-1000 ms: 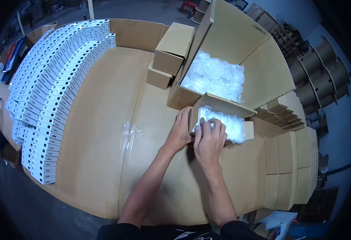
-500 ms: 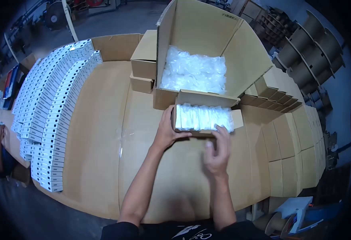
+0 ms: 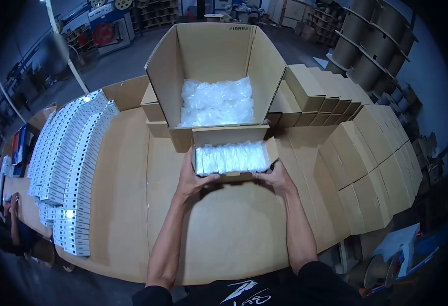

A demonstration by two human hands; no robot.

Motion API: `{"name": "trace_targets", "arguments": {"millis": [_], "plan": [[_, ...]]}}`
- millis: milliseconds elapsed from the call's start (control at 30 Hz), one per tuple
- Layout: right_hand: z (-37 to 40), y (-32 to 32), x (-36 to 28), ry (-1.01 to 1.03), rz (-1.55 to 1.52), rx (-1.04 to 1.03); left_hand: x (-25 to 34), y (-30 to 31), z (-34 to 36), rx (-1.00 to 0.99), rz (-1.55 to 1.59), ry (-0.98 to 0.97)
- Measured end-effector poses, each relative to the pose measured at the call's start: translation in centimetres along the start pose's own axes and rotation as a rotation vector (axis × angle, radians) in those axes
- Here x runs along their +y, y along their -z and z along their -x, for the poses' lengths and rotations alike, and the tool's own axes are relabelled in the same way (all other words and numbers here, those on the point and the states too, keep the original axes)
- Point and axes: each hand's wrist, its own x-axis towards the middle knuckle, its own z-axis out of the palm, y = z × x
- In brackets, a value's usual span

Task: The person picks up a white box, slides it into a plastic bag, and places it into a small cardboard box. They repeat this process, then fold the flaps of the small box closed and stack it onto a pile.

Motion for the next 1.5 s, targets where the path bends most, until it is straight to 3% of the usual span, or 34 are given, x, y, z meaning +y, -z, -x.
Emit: {"name": "trace_targets", "arguments": {"millis": [67, 167, 200, 333, 433, 533, 733, 933, 1067, 1100, 1167, 1200, 1300, 1433, 1467, 1500], "plan": [[2.6, -0.4, 1.0, -0.038, -0.054, 0.018, 1.6, 0.4, 1.9, -0.068, -0.064, 0.030], [6.8, -0.8, 1.2, 0.110, 0.301, 0.032, 3.2, 0.4, 5.9, -0.139, -0.096, 0.082], [8.0, -0.8, 2.7, 0.146, 0.198, 0.066, 3.7, 0.3, 7.1, -0.162, -0.093, 0.089], [10.2, -1.1, 1.4, 0.229, 0.652, 0.098, 7.7, 0.0, 9.3, -0.229, -0.123, 0.185], [10.8, -2.2, -1.0, 0.145, 0.708, 0.039, 9.2, -0.6, 9.1, -0.238, -0.221, 0.230], [10.8, -2.5, -1.1, 0.150, 0.676, 0.017, 10.4, -1.1, 8.9, -0.203, -0.255, 0.329], [10.2, -3.2, -1.2, 0.159, 0.625, 0.055, 10.4, -1.4, 8.3, -0.205, -0.314, 0.329], [10.6, -4.8, -3.0, 0.026, 0.730, 0.114, 9.9, -2.2, 9.4, -0.062, -0.286, 0.262], [11.3, -6.1, -4.3, -0.013, 0.790, 0.099, 8.5, -2.9, 10.5, 0.092, -0.046, 0.055], [11.5, -6.4, -3.1, 0.282, 0.797, 0.234, 8.0, -3.4, 10.7, 0.151, 0.008, -0.039], [11.8, -6.7, -2.2, 0.104, 0.471, 0.282, 6.7, -3.7, 11.3, 0.197, 0.112, -0.163], [11.8, -6.8, -1.1, 0.132, 0.355, 0.345, 6.9, -4.0, 11.4, 0.246, 0.202, -0.158], [12.0, -6.9, 1.8, 0.257, 0.344, 0.472, 6.0, -3.8, 11.8, 0.211, 0.176, -0.195], [14.4, -9.9, 2.4, 0.254, 0.218, 0.665, 5.9, -3.1, 12.9, 0.149, 0.030, -0.119], [15.4, -10.8, 2.7, 0.293, 0.096, 0.628, 6.0, -3.0, 13.3, 0.144, 0.032, -0.093], [16.2, -10.9, 3.0, 0.295, 0.241, 0.600, 6.1, -2.9, 13.4, 0.133, 0.004, -0.090]]}}
